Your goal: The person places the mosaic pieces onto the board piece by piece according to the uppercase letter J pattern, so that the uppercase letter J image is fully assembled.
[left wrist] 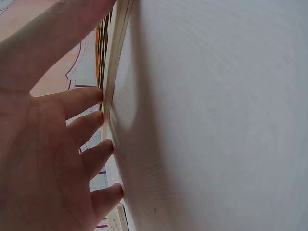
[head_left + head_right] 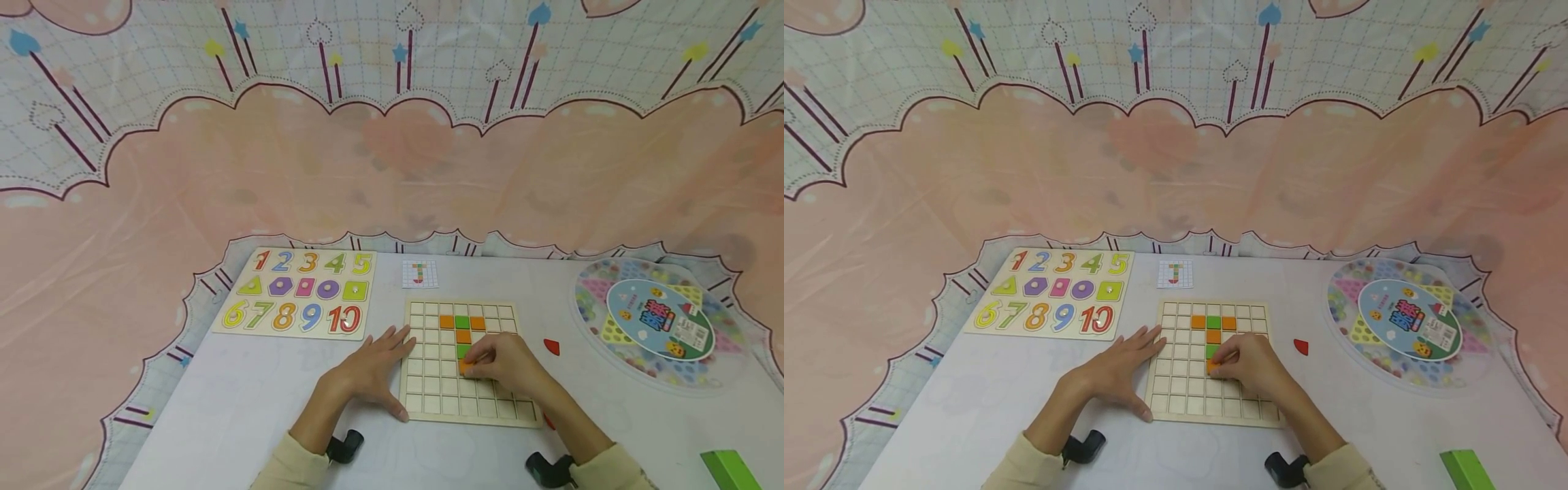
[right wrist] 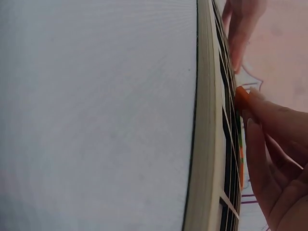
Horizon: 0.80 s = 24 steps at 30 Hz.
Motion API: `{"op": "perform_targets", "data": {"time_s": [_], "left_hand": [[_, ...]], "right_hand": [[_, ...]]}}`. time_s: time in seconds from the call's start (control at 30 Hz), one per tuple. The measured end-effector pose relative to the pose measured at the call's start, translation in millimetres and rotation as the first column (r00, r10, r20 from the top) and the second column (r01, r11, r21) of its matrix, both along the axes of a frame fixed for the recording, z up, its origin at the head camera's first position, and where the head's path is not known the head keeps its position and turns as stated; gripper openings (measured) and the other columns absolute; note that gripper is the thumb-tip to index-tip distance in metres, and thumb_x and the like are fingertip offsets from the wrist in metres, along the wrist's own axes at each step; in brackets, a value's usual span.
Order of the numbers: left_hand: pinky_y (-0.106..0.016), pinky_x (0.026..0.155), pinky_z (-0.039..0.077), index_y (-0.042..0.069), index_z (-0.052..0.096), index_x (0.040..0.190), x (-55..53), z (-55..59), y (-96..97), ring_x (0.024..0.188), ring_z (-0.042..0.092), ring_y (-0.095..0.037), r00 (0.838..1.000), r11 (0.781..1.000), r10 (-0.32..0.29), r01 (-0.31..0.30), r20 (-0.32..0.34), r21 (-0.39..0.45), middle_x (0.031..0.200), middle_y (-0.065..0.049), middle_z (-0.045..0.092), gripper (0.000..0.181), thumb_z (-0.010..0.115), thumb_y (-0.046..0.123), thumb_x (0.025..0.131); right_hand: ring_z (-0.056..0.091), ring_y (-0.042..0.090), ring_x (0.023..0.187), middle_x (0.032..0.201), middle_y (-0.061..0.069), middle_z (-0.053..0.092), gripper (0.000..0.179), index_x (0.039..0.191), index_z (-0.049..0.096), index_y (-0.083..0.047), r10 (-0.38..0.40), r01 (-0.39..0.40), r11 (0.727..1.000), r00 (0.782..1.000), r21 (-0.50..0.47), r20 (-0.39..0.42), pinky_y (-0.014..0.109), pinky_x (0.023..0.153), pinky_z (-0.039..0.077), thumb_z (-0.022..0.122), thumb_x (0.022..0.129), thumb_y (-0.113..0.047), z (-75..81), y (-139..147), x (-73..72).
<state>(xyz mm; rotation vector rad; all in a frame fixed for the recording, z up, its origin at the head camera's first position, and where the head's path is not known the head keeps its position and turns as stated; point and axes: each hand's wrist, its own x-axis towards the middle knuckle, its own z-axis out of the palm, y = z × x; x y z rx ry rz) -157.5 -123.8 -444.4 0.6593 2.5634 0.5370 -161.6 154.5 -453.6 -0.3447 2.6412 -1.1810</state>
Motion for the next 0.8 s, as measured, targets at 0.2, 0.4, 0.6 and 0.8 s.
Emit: {"op": "perform_targets", "data": {"time_s": [0.2,0.4,0.6,0.8], "left_hand": [[-0.059,0.132,0.013,0.014,0.037,0.159,-0.1,2.6,1.1,0.163,0.014,-0.03,1.0,1.0,-0.001,0.001,-0.004,0.0,0.174,-0.003,0.018,0.122,0.097,0.047,0.058],[-0.059,0.132,0.013,0.014,0.037,0.159,-0.2,2.3,1.1,0.163,0.014,-0.03,1.0,1.0,-0.002,0.002,-0.003,0.001,0.174,-0.003,0.019,0.122,0.098,0.047,0.058],[-0.06,0.131,0.013,0.015,0.037,0.159,0.3,1.3,0.8,0.162,0.014,-0.031,1.0,1.0,0.0,0.0,0.001,0.002,0.173,-0.003,0.019,0.122,0.098,0.046,0.058],[-0.06,0.131,0.014,0.014,0.037,0.159,0.1,0.0,0.6,0.162,0.015,-0.031,1.0,1.0,-0.001,0.001,-0.004,0.008,0.173,-0.004,0.02,0.122,0.098,0.047,0.058]], "right_hand": [[0.059,0.009,0.072,0.09,-0.001,0.077,0.016,0.086,0.081,-0.015,-0.011,0.011,1.0,1.0,0.011,0.019,0.018,0.061,0.051,0.091,0.073,-0.015,0.1,-1.5,1.3],[0.057,0.008,0.072,0.089,-0.002,0.075,0.016,0.084,0.081,-0.016,0.002,-0.002,1.0,1.0,0.023,0.001,0.018,0.061,0.05,0.091,0.072,-0.012,-0.9,-2.7,2.5],[0.056,0.01,0.073,0.089,-0.002,0.074,0.015,0.084,0.081,-0.015,0.028,-0.028,0.999,0.999,0.037,-0.023,0.018,0.061,0.049,0.09,0.072,-0.01,-0.3,-3.6,2.9],[0.056,0.011,0.073,0.088,-0.002,0.074,0.016,0.084,0.081,-0.015,0.039,-0.037,0.998,0.999,0.052,-0.033,0.018,0.061,0.049,0.09,0.073,-0.009,2.0,-4.3,3.0]]}}
